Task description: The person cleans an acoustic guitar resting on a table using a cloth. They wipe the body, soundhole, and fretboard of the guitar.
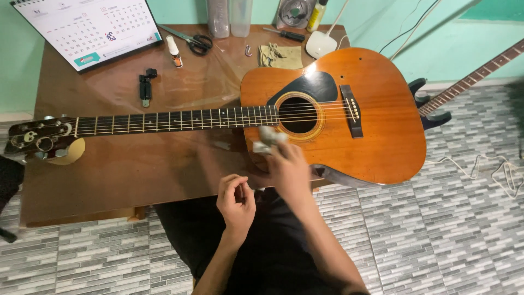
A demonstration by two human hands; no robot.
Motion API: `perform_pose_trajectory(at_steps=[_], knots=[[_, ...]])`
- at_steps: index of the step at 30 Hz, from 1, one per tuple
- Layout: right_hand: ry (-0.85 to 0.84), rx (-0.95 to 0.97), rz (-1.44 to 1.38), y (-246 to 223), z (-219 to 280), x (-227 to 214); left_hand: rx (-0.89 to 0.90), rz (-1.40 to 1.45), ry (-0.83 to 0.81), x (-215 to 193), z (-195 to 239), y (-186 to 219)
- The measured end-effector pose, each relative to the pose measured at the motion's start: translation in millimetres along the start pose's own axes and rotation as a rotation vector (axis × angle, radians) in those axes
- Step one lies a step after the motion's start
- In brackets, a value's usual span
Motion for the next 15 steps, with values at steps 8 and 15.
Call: perform_pose_trajectory(at_steps=[8, 15], knots=[[-0.058, -0.116, -0.068, -1, -39, 48, -0.018, -0.004, -0.069, -8, 4, 6], [-0.154, 0.243, 0.196, 120, 18, 21, -0.187, 0.027, -0.133, 22, 9, -13]])
Point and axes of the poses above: each hand's wrist, its own z-axis away from the middle knuckle, its own x-axis out of the palm, y = z × x, the point moved 8 cm from there along -z, towards the middle knuckle, and after that the axes turned 14 degrees about z, right-handed, at the moved point
